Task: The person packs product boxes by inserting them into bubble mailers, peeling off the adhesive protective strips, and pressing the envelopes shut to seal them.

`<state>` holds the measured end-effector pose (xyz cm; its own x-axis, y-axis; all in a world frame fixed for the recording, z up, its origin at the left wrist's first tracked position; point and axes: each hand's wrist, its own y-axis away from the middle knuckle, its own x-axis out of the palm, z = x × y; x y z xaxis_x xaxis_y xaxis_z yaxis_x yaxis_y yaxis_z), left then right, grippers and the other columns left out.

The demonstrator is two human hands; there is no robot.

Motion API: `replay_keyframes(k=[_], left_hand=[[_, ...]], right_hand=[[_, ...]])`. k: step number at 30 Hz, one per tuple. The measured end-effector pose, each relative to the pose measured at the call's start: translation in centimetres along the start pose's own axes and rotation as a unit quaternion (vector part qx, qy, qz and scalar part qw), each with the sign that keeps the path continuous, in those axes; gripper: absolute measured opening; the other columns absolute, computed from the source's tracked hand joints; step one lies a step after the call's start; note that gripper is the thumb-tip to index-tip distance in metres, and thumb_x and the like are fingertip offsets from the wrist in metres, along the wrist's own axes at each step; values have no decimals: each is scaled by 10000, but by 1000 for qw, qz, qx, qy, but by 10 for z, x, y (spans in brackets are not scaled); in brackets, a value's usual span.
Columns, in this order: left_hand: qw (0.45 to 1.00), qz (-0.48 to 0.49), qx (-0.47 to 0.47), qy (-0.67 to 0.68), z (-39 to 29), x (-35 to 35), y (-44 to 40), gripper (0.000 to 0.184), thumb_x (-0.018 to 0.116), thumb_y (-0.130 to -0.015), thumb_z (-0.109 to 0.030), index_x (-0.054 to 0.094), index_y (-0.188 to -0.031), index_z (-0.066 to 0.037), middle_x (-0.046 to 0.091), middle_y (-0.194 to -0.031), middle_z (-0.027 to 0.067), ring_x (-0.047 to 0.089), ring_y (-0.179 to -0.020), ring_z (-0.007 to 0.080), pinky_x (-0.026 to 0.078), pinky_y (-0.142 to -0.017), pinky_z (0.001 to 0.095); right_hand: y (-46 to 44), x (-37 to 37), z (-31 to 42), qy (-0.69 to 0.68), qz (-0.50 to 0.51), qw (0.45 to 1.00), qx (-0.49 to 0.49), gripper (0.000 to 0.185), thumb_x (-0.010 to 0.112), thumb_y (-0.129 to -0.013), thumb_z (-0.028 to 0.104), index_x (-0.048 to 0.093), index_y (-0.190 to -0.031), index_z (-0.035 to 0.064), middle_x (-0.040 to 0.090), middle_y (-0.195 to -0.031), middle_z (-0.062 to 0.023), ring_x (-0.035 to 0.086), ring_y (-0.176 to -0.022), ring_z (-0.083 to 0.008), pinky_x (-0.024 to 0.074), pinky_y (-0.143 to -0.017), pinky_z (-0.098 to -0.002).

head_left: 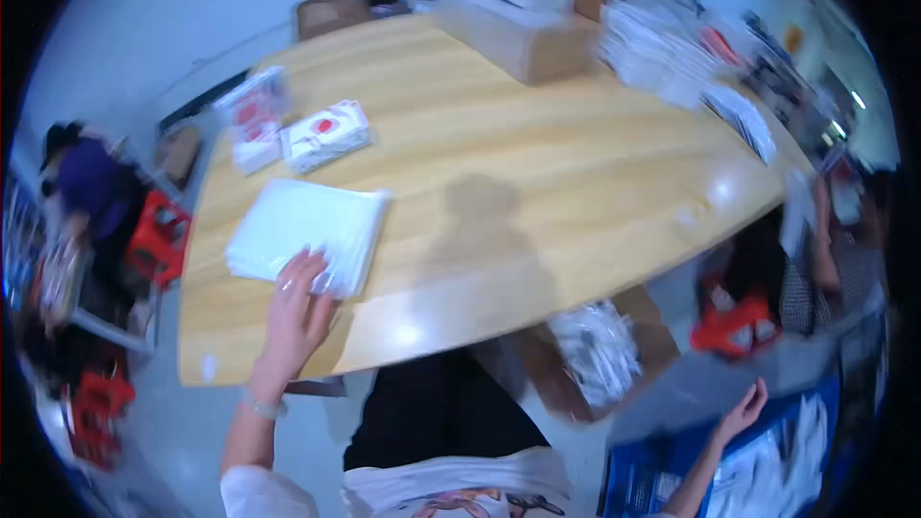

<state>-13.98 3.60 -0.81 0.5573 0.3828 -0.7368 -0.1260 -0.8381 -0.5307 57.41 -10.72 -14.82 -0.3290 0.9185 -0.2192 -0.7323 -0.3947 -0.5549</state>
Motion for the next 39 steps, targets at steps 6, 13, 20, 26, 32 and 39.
replay_keyframes(k=[6,13,20,26,32,39], left_hand=[[978,143,-24,-149,95,-14,-5,474,530,-956,-338,532,-1314,-29,526,-1377,180,432,-1314,379,293,-1112,538],[973,177,-92,-114,137,-34,-66,485,533,-961,-338,518,-1321,-13,550,-1351,175,518,-1208,369,368,-1061,470],[984,44,-170,-7,242,43,-210,639,547,-939,-435,405,-1413,-30,484,-1356,265,469,-1238,419,404,-1021,456],[996,75,32,-47,197,121,-225,658,615,-892,-463,462,-1391,-61,424,-1436,282,456,-1284,421,405,-1015,460],[972,190,135,45,101,84,-184,443,653,-912,-235,519,-1298,-63,504,-1347,202,577,-1072,323,468,-899,370],[956,215,-175,-98,48,-9,-47,296,754,-796,-237,586,-939,-40,589,-906,111,568,-804,273,488,-721,360]], right_hand=[[21,213,227,-71,374,883,-275,251,592,-855,38,590,-1106,42,549,-1212,-139,518,-1110,-293,423,-971,-383],[113,472,308,-181,539,734,-371,378,623,-877,127,561,-1241,47,504,-1301,-144,494,-1169,-305,438,-964,-374],[136,529,330,-260,555,750,-250,418,627,-877,148,540,-1275,55,474,-1350,-143,473,-1209,-324,410,-997,-389],[120,517,342,-199,408,850,-269,556,670,-859,277,496,-1349,80,355,-1487,-146,430,-1285,-348,335,-1063,-443],[83,509,332,-183,351,820,-413,643,725,-800,355,513,-1337,72,340,-1513,-155,431,-1287,-353,337,-1055,-445],[65,489,346,15,510,722,-467,733,798,-686,396,548,-1296,76,488,-1316,-160,477,-1187,-331,370,-995,-411]])
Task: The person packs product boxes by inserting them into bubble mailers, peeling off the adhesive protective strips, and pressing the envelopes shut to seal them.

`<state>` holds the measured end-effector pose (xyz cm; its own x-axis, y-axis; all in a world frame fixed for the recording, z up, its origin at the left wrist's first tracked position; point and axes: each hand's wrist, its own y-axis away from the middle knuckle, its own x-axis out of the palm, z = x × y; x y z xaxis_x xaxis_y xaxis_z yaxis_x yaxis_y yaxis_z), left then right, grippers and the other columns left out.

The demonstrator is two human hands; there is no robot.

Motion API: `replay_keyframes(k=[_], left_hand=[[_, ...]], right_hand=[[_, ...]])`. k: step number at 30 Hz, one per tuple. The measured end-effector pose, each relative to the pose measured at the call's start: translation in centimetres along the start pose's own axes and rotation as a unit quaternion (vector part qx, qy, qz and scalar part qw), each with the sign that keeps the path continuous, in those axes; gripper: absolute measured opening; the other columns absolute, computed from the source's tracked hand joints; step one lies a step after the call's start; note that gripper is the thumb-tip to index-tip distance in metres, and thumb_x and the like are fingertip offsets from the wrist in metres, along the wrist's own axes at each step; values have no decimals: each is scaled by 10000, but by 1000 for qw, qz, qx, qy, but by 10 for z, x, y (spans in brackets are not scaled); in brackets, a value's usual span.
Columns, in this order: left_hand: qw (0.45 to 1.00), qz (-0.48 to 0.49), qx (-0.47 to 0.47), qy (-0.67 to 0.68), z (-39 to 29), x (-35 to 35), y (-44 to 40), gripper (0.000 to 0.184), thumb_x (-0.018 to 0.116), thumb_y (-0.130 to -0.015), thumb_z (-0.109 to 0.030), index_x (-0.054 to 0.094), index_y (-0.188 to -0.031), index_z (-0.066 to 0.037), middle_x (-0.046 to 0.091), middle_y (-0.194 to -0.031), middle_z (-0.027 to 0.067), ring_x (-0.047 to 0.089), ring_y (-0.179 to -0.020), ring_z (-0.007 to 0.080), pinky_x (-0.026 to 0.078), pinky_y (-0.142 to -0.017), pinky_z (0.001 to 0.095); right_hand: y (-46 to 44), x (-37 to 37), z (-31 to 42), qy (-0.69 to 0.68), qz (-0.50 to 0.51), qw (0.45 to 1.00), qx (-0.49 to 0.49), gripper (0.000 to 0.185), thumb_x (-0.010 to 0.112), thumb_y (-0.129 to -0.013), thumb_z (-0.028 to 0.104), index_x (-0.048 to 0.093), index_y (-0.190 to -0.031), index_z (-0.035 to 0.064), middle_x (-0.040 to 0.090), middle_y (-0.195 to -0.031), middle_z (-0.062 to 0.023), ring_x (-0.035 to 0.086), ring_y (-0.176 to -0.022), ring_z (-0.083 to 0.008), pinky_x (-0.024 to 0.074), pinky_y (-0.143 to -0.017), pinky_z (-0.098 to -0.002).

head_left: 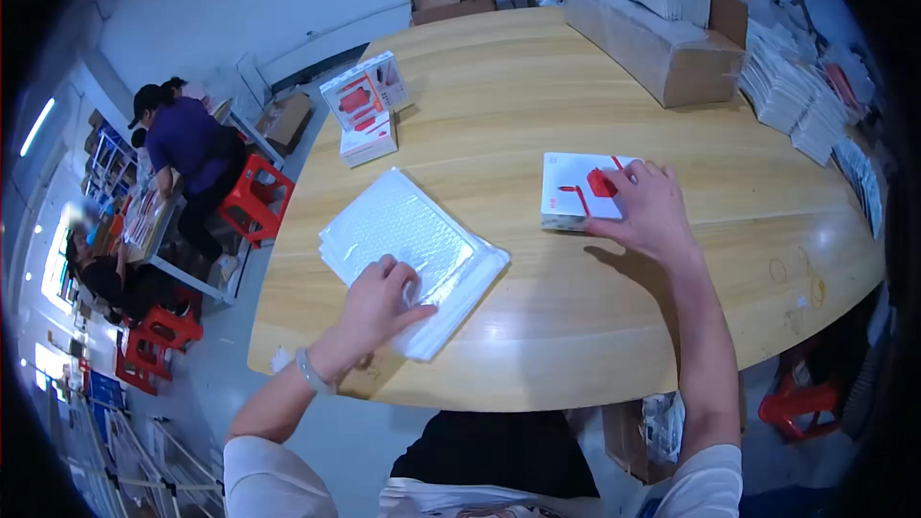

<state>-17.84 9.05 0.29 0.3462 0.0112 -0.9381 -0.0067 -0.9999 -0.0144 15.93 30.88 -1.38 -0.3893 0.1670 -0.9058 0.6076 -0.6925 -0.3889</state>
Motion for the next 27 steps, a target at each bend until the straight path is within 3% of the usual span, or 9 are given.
replay_keyframes(k=[2,7,12,15,16,18,20,22,27], left_hand=[[985,-139,90,-46,14,15,17,257,739,-792,-195,582,-915,-34,585,-872,113,569,-782,283,495,-710,377],[974,-174,122,-81,33,31,20,206,684,-825,-173,584,-928,-26,582,-871,125,574,-780,291,500,-712,386],[979,-128,74,-143,24,10,18,132,607,-873,-145,580,-911,-21,587,-880,138,583,-772,298,505,-689,384],[969,-147,98,-170,9,27,20,127,587,-887,-148,572,-886,-22,588,-873,136,584,-759,295,502,-666,377],[964,-155,107,-188,4,34,21,129,577,-894,-149,568,-874,-22,589,-870,134,585,-753,294,500,-654,373],[958,-160,122,-204,-5,41,21,134,567,-901,-150,564,-862,-22,589,-867,133,585,-746,293,499,-642,369],[964,-150,120,-182,-12,41,19,122,577,-897,-145,558,-861,-31,591,-859,121,580,-730,284,494,-626,368],[969,-139,116,-168,-18,37,20,112,588,-893,-141,553,-861,-39,592,-851,109,575,-714,276,490,-611,367],[974,-208,86,28,-26,13,26,110,654,-841,-94,552,-867,-60,573,-811,82,547,-671,251,466,-600,355]], right_hand=[[-3,-15,18,-10,77,997,15,791,822,-643,398,538,-1314,92,544,-1222,-146,486,-1139,-315,378,-968,-390],[-5,16,-16,-108,3,994,25,828,849,-586,421,549,-1290,106,538,-1119,-118,503,-1042,-300,363,-951,-346],[14,21,9,-63,-12,996,58,829,882,-540,425,573,-1224,74,513,-1183,-146,514,-1014,-327,374,-957,-376],[50,19,41,-140,-56,986,75,862,886,-532,391,554,-1268,88,513,-1190,-143,498,-1057,-332,372,-963,-390],[63,21,55,-276,-71,956,72,878,878,-531,391,541,-1289,105,511,-1197,-149,491,-1076,-330,366,-974,-406],[85,13,93,-414,-58,906,60,890,861,-540,404,529,-1317,126,496,-1222,-162,459,-1125,-324,333,-1014,-421],[97,-9,126,-421,-30,905,56,885,853,-549,417,530,-1322,130,483,-1239,-170,435,-1154,-321,307,-1042,-419],[102,-15,139,-220,69,971,-64,901,840,-555,491,543,-1339,162,441,-1297,-177,401,-1179,-337,290,-1013,-434],[92,-26,131,-217,172,955,-105,902,820,-557,551,547,-1338,191,417,-1315,-184,391,-1187,-346,276,-1012,-449]])
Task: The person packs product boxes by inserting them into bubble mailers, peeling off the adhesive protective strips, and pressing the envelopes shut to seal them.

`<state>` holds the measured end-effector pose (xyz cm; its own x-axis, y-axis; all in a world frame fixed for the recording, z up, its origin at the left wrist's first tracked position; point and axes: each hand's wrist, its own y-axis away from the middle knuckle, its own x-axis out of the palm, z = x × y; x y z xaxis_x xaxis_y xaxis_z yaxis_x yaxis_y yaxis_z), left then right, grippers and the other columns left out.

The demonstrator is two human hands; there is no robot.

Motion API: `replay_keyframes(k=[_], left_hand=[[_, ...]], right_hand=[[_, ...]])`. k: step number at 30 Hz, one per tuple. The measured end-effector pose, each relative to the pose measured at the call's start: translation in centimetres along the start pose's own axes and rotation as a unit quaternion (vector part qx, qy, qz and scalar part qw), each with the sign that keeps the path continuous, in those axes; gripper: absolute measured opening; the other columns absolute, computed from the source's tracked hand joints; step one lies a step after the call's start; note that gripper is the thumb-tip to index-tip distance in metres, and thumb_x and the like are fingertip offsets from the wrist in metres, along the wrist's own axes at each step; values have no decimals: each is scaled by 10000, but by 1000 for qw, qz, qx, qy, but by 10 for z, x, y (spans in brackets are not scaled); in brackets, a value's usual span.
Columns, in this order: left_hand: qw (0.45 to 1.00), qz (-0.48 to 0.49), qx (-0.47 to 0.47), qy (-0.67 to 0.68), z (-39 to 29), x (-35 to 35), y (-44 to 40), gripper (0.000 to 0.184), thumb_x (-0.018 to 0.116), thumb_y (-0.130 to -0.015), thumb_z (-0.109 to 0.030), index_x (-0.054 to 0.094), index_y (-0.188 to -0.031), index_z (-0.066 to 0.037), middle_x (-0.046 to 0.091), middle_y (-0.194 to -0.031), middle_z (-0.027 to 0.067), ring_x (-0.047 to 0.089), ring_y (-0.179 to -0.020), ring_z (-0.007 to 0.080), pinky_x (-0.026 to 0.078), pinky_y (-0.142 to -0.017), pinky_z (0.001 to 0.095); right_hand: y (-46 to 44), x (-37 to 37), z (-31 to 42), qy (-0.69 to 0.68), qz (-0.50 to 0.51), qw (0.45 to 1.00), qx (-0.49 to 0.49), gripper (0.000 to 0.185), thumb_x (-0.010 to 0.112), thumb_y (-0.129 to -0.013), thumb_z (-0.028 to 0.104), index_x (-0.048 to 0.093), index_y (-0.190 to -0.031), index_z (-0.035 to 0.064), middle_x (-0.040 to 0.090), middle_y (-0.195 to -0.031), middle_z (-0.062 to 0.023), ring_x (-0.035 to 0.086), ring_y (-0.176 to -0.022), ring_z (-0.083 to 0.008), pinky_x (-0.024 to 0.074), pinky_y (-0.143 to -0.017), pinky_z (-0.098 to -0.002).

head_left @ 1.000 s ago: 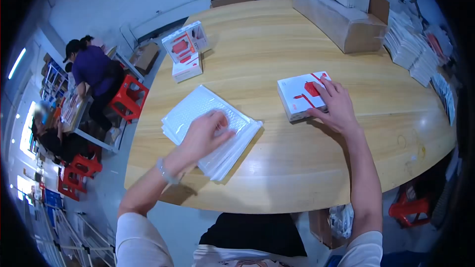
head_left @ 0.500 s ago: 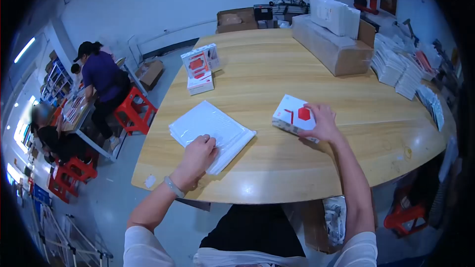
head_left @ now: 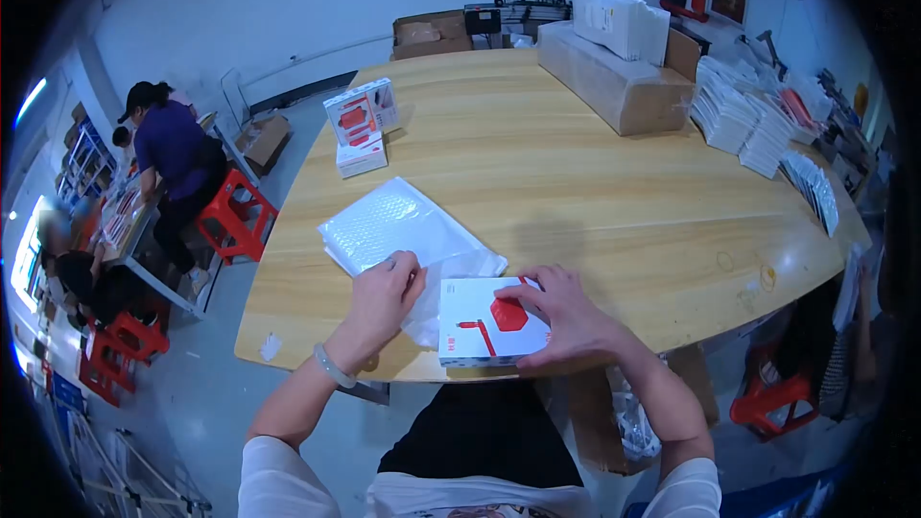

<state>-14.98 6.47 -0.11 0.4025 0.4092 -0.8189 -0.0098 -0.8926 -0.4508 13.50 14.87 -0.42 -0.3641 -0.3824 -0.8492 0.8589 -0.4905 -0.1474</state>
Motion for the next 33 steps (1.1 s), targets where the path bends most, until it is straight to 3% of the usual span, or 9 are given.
replay_keyframes(k=[6,10,15,21,25,31,33], left_hand=[[983,-44,148,-100,-15,5,-1,113,638,-843,-95,549,-905,-63,596,-848,80,562,-715,249,468,-597,336],[978,-38,181,-98,-20,11,-6,124,653,-805,-86,552,-872,-62,604,-854,83,570,-735,250,464,-602,323],[998,24,27,-44,-18,29,0,101,643,-789,-76,556,-837,-64,597,-781,60,574,-691,240,460,-606,326],[986,137,-49,-83,-20,25,-5,130,636,-803,-146,547,-828,-56,604,-727,86,568,-653,268,466,-562,351],[994,64,-62,-63,-20,22,-6,138,620,-817,-167,545,-804,-53,599,-676,98,587,-638,264,475,-558,346],[988,-54,40,-136,-29,27,-11,132,630,-812,-151,556,-808,-42,598,-702,105,599,-656,242,482,-576,311],[975,-163,59,-139,-33,29,-20,109,638,-831,-122,568,-834,-38,595,-739,91,585,-653,215,472,-583,295]], right_hand=[[5,4,4,-10,-88,996,32,867,857,-554,467,570,-1318,175,442,-1290,-154,411,-1158,-328,310,-1007,-415],[3,7,-11,-45,-141,985,87,877,826,-549,558,582,-1307,192,480,-1261,-160,428,-1156,-330,270,-1014,-416],[-6,-2,-12,-36,-106,982,154,882,815,-552,595,594,-1294,171,498,-1239,-154,439,-1152,-325,277,-1010,-410],[-16,-6,-10,-19,-79,980,180,893,784,-581,634,584,-1301,147,500,-1171,-164,446,-1091,-318,294,-969,-413],[-14,14,-5,135,-144,968,154,885,753,-613,658,575,-1300,130,492,-1094,-165,439,-1005,-316,300,-920,-412],[-17,22,-3,138,-189,957,172,866,732,-641,651,552,-1317,141,474,-1059,-160,422,-949,-313,296,-894,-408],[-19,24,0,125,-214,949,197,869,730,-646,645,538,-1326,140,471,-1080,-165,428,-951,-320,303,-892,-412]])
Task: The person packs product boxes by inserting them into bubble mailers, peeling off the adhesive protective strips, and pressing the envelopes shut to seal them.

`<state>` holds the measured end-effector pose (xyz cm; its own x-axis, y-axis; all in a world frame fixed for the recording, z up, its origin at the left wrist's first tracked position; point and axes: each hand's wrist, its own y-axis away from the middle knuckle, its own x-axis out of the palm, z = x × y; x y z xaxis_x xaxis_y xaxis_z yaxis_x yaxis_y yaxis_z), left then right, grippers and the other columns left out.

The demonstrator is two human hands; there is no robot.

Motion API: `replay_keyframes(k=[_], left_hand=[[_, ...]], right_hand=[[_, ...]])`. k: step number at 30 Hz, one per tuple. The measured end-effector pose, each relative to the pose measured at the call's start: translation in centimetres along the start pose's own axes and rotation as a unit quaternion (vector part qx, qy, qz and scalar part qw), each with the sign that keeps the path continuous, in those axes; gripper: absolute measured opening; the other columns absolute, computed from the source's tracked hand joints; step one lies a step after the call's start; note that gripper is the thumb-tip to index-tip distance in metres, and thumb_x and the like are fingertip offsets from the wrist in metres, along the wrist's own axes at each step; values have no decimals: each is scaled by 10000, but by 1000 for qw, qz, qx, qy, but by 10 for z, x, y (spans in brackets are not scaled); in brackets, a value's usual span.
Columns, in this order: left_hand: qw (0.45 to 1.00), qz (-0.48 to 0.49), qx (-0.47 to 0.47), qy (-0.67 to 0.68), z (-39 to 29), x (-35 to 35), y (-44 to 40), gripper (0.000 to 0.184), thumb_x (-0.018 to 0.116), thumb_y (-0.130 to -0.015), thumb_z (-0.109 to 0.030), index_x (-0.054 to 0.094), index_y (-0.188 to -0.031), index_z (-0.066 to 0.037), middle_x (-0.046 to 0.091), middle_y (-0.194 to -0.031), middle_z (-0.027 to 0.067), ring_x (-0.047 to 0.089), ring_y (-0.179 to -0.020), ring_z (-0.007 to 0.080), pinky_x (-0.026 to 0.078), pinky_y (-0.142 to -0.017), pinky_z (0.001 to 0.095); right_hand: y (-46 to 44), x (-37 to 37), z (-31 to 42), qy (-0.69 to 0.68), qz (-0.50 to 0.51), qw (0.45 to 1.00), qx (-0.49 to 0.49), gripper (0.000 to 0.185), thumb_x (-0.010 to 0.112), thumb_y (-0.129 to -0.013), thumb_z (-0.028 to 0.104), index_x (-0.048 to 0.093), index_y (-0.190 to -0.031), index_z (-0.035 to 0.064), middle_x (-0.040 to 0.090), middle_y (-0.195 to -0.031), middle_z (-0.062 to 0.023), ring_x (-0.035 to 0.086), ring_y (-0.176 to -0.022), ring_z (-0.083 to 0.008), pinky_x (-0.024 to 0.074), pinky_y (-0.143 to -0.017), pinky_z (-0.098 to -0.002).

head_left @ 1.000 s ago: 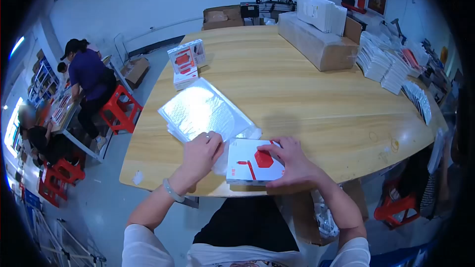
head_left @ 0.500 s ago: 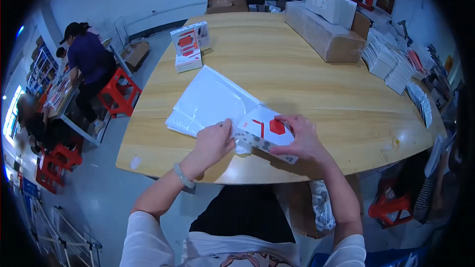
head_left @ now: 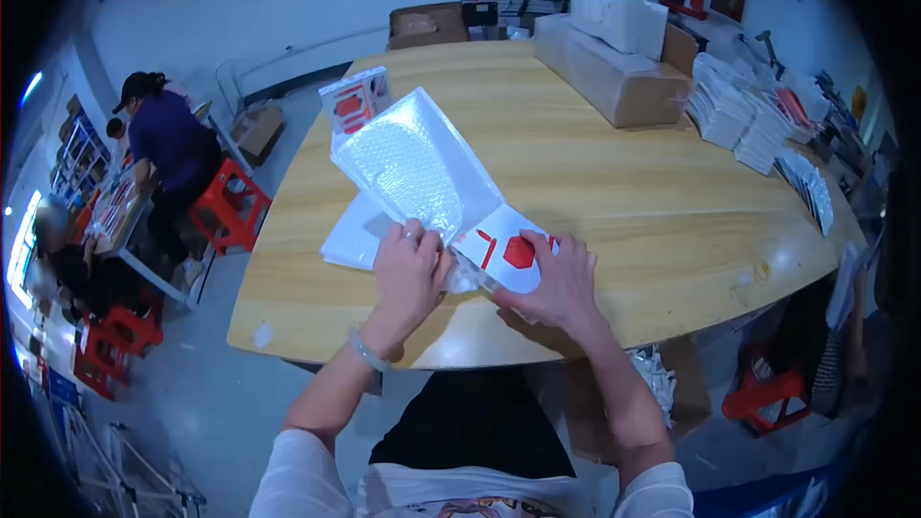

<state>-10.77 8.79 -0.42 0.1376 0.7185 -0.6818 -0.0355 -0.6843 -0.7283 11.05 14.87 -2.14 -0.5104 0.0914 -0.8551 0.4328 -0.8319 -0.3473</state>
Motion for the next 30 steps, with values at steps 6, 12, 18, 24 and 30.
replay_keyframes(k=[6,12,18,24,30], left_hand=[[880,-90,-199,422,-41,25,-12,60,621,-869,-36,589,-915,-14,572,-749,56,540,-632,142,452,-585,250],[782,-127,-249,558,-91,24,-2,155,595,-890,25,582,-1044,11,563,-737,38,509,-602,97,426,-557,230],[889,-63,-184,415,-119,17,21,364,602,-871,42,521,-1226,38,572,-742,41,504,-570,106,411,-526,237],[930,45,-122,343,-107,1,30,521,609,-863,40,433,-1352,70,619,-791,69,532,-592,127,430,-530,261],[882,30,-128,453,-113,2,22,511,636,-844,39,464,-1325,55,643,-833,77,571,-653,150,482,-626,261]], right_hand=[[16,9,0,-48,-118,990,60,899,749,-649,605,481,-1367,135,458,-1141,-177,450,-976,-344,336,-888,-430],[50,0,-3,-118,-224,963,95,966,794,-635,538,413,-1410,105,440,-1216,-191,469,-1032,-376,373,-895,-462],[77,-1,-4,-144,-302,936,108,1033,843,-601,434,366,-1430,43,447,-1278,-195,484,-1090,-385,391,-954,-492],[92,2,-4,-99,-295,945,101,1060,830,-611,498,352,-1444,51,404,-1286,-195,461,-1067,-376,370,-928,-481],[85,-3,-6,-72,-294,949,87,1086,834,-621,495,322,-1469,49,392,-1308,-199,457,-1074,-371,368,-934,-479]])
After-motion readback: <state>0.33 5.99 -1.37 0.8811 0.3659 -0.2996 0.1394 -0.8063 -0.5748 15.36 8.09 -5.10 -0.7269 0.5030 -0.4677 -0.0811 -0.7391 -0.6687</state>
